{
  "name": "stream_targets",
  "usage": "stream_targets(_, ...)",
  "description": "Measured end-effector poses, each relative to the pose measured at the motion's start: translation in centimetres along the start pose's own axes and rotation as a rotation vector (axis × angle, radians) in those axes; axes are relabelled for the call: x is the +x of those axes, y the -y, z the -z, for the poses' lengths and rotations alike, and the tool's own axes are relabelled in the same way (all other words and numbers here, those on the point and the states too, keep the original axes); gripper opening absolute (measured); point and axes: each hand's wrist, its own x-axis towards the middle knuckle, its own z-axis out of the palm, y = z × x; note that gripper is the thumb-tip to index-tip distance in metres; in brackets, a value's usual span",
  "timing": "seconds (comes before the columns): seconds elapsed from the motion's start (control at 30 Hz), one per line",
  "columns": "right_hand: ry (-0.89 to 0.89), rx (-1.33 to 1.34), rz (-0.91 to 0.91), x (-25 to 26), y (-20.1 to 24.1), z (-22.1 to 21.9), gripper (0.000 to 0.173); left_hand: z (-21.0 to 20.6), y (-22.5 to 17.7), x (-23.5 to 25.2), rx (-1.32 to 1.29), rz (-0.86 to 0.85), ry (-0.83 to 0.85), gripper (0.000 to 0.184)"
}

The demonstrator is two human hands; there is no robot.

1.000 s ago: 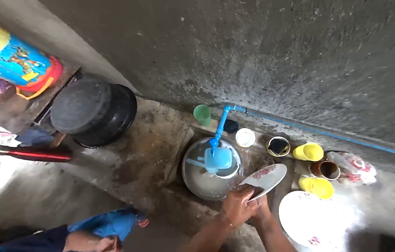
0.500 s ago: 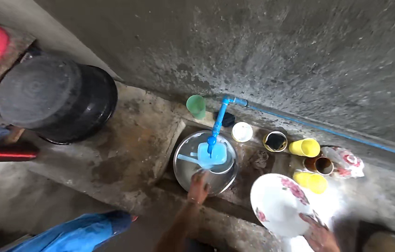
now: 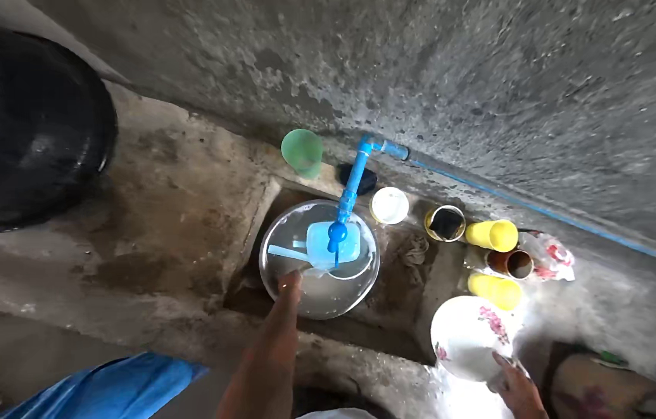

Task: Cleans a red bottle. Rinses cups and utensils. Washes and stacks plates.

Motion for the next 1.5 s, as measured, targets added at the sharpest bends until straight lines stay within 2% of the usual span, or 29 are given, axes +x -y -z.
stream_targets(0.07, -0.037, -0.209, -0.001, 0.2, 0.5, -0.9, 0.041, 0.1, 0.5, 0.2, -0.080, 0.025, 0.000, 0.041)
stream_targets(0.13, -0.038, -0.336, -0.020, 0.6, 0.9, -1.6, 0.045, -0.3, 1.2, 0.3, -0.269, 0.027, -0.031, 0.043)
stream_targets(0.23, -0.028, -0.627, -0.020, 1.7, 1.4, -1.5, 0.052, -1.6, 1.9, 0.6, -0.559, -0.023, -0.045, 0.057)
stream_targets(0.3, -0.074, -0.725, 0.007, 1.8, 1.9, -1.3, 0.055, -1.9, 2.1, 0.5, -0.574, -0.113, -0.072, 0.063)
stream_targets(0.4, -0.107, -0.668, 0.085, -0.2, 3.4, -1.5, 0.051, -0.9, 1.9, -1.6, -0.436, -0.263, -0.138, 0.066)
stream_targets(0.53, 0.238, -0.523, 0.250, -7.4, 6.1, -4.3, 0.041, 3.5, 2.0, -6.7, -0.143, -0.271, -0.174, 0.051)
stream_targets(0.67, 0.520, -0.130, 0.452, -16.0, 6.4, -12.2, 0.022, 7.7, 3.9, -12.0, -0.075, -0.313, -0.267, 0.046)
stream_targets(0.77, 0.763, 0.081, 0.434, -24.2, 7.7, -18.3, 0.021, 10.3, 5.6, -15.7, -0.103, -0.396, -0.343, 0.044)
stream_targets(0.87, 0.938, 0.159, 0.332, -32.6, 9.4, -21.8, 0.023, 11.7, 6.5, -19.3, -0.211, -0.472, -0.407, 0.044)
stream_targets(0.9, 0.985, 0.159, 0.363, -34.2, 9.2, -22.9, 0.023, 11.8, 6.6, -20.2, -0.271, -0.497, -0.412, 0.044)
stream_targets(0.93, 1.048, 0.126, 0.465, -35.0, 8.6, -24.0, 0.022, 11.7, 6.7, -21.1, -0.350, -0.524, -0.398, 0.044)
stream_targets(1.0, 1.163, -0.093, 0.881, -34.9, 6.5, -26.5, 0.037, 11.3, 6.5, -22.8, -0.514, -0.565, -0.356, 0.042)
stream_targets(1.03, 1.136, -0.283, 1.171, -34.5, 5.8, -27.8, 0.043, 10.8, 6.3, -23.5, -0.560, -0.564, -0.346, 0.041)
stream_targets(1.07, 1.014, -0.436, 1.448, -34.3, 5.4, -28.7, 0.047, 10.4, 6.2, -24.2, -0.575, -0.568, -0.327, 0.041)
stream_targets(1.1, 0.887, -0.523, 1.590, -33.7, 5.6, -29.4, 0.049, 10.1, 6.3, -24.6, -0.558, -0.583, -0.328, 0.041)
stream_targets(1.17, 0.697, -0.604, 1.586, -32.0, 6.8, -30.4, 0.049, 9.5, 6.8, -25.0, -0.520, -0.625, -0.331, 0.041)
stream_targets(1.23, 0.603, -0.566, 1.533, -30.9, 7.1, -30.8, 0.050, 8.9, 7.2, -25.0, -0.506, -0.656, -0.327, 0.040)
stream_targets(1.3, 0.681, -0.526, 1.524, -32.0, 5.2, -29.2, 0.050, 8.5, 7.1, -24.8, -0.511, -0.670, -0.349, 0.038)
stream_targets(1.4, 0.826, -0.571, 1.639, -33.1, 1.1, -24.7, 0.051, 9.1, 7.0, -24.6, -0.525, -0.688, -0.398, 0.036)
stream_targets(1.43, 0.810, -0.641, 1.622, -32.1, 0.4, -23.5, 0.051, 9.5, 7.0, -24.7, -0.511, -0.693, -0.426, 0.036)
stream_targets(1.5, 0.662, -0.734, 1.522, -28.8, 1.1, -23.2, 0.055, 9.8, 7.1, -25.0, -0.466, -0.701, -0.447, 0.036)
